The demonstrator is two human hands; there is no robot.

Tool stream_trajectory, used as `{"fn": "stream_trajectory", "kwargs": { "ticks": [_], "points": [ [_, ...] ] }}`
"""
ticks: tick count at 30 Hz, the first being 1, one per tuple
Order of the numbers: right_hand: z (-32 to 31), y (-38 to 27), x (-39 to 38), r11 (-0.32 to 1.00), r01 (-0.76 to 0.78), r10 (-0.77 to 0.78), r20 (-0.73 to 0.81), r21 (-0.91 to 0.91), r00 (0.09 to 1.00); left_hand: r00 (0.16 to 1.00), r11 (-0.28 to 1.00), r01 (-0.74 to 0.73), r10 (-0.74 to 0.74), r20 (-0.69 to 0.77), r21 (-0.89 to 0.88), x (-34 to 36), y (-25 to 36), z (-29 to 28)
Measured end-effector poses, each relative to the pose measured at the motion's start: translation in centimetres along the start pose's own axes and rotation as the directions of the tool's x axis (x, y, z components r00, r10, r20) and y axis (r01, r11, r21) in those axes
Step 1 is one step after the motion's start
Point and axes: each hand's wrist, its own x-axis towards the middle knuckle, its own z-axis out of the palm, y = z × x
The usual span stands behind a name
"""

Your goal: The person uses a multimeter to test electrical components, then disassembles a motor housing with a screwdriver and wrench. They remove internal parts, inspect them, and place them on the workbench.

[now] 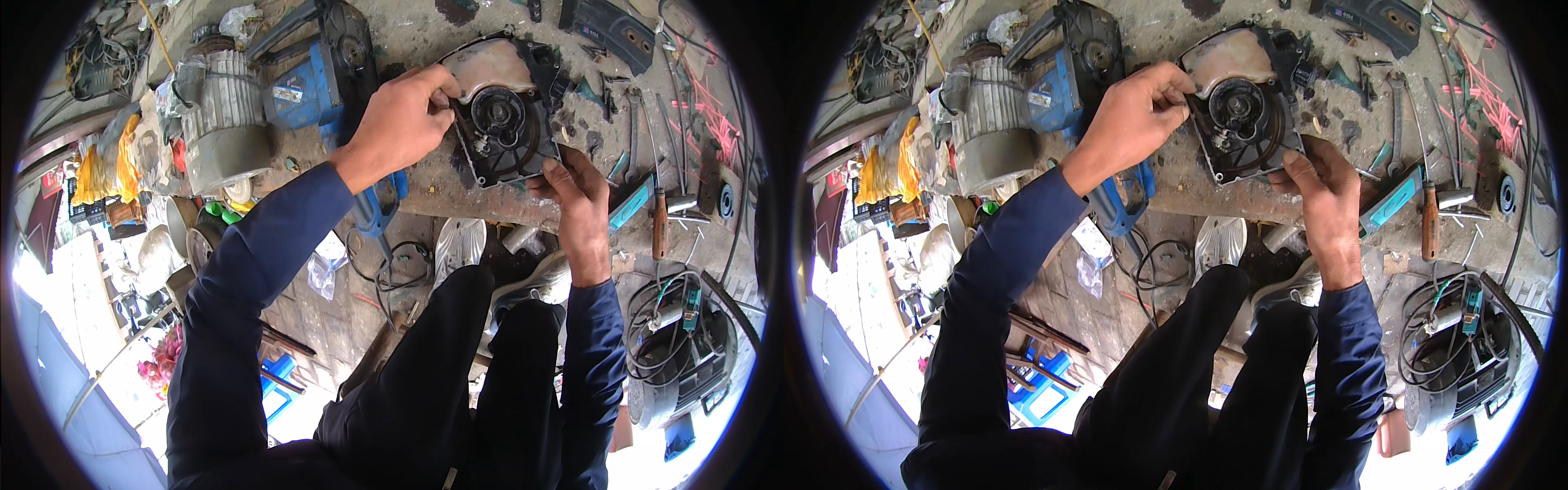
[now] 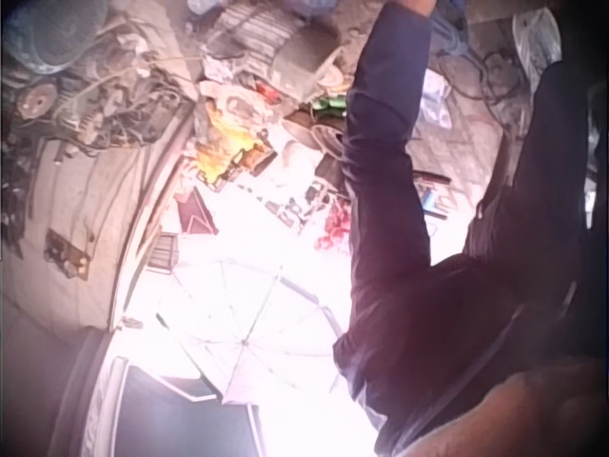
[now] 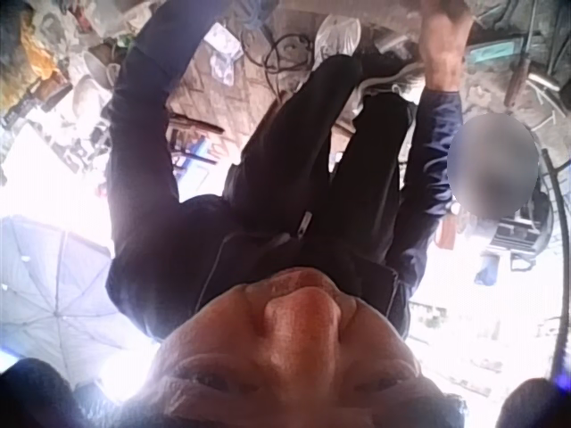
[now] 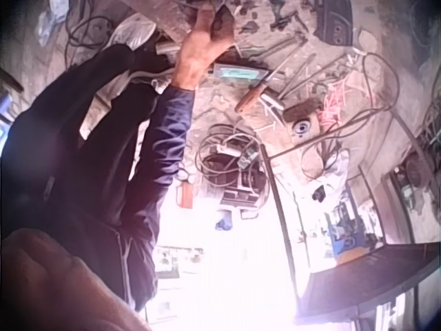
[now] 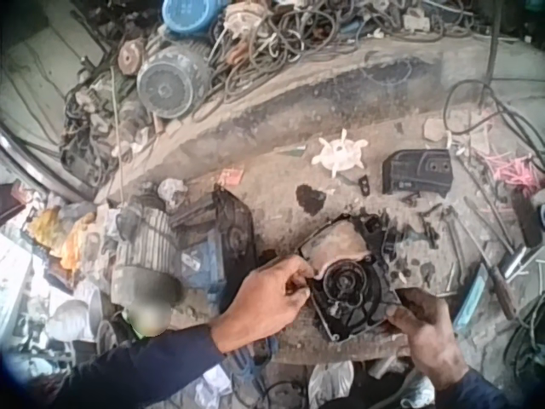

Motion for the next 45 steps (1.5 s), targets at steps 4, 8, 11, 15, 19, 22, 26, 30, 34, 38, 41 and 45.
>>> {"fn": "stream_trajectory", "kwargs": {
  "ticks": [4, 8, 11, 15, 19, 22, 26, 30, 34, 38, 41, 45],
  "points": [
    [-0.2, 0.5, 0.0, 0.999, -0.001, 0.001, 0.016, 0.034, 1.000, 0.956, 0.930, -0.289, 0.270, 0.112, 0.225, -0.2, 0.7, -0.8],
    [-0.3, 0.9, 0.1, 0.998, -0.018, 0.017, 0.018, 0.063, 1.000, 0.911, 0.874, -0.395, 0.332, 0.244, 0.284, 0.5, 0.9, -1.0],
    [-0.3, 0.9, 0.0, 0.998, -0.010, 0.008, 0.019, 0.059, 1.000, 0.881, 0.818, -0.451, 0.343, 0.326, 0.357, 1.1, 1.0, -1.1],
    [-0.3, 0.8, 0.0, 0.999, 0.001, -0.001, 0.009, 0.046, 1.000, 0.829, 0.735, -0.550, 0.419, 0.372, 0.397, 1.9, 1.1, -1.1],
    [-0.4, 0.6, 0.0, 1.000, -0.011, 0.011, 0.023, 0.011, 1.000, 0.821, 0.746, -0.550, 0.402, 0.405, 0.374, 1.8, 1.0, -1.3],
    [-0.5, 0.4, 0.0, 0.999, -0.036, 0.036, 0.015, -0.005, 0.999, 0.821, 0.742, -0.553, 0.406, 0.402, 0.380, 1.6, 0.8, -1.5],
    [-0.8, 0.1, -0.2, 0.997, -0.029, 0.029, -0.005, -0.069, 1.000, 0.821, 0.749, -0.555, 0.421, 0.386, 0.362, 1.4, 0.4, -1.5],
    [-1.4, -0.1, -0.5, 0.989, -0.019, 0.009, -0.071, -0.144, 0.997, 0.811, 0.725, -0.578, 0.461, 0.362, 0.373, 1.5, 0.3, -1.1],
    [-3.2, -0.6, -2.1, 0.959, 0.129, -0.161, -0.115, -0.251, 0.980, 0.798, 0.697, -0.599, 0.484, 0.358, 0.393, 1.4, 0.2, -1.1],
    [-7.5, -1.7, -5.5, 0.893, 0.091, -0.257, -0.332, -0.441, 0.908, 0.773, 0.655, -0.634, 0.528, 0.351, 0.411, 1.4, 0.0, -0.9],
    [-11.7, -2.0, -7.4, 0.910, 0.098, -0.294, -0.457, -0.404, 0.839, 0.773, 0.660, -0.635, 0.542, 0.330, 0.403, 1.4, 0.1, -0.7],
    [-16.3, -1.9, -8.6, 0.869, 0.083, -0.335, -0.458, -0.488, 0.823, 0.781, 0.699, -0.623, 0.534, 0.322, 0.351, 1.6, 0.8, -0.9]
  ]
}}
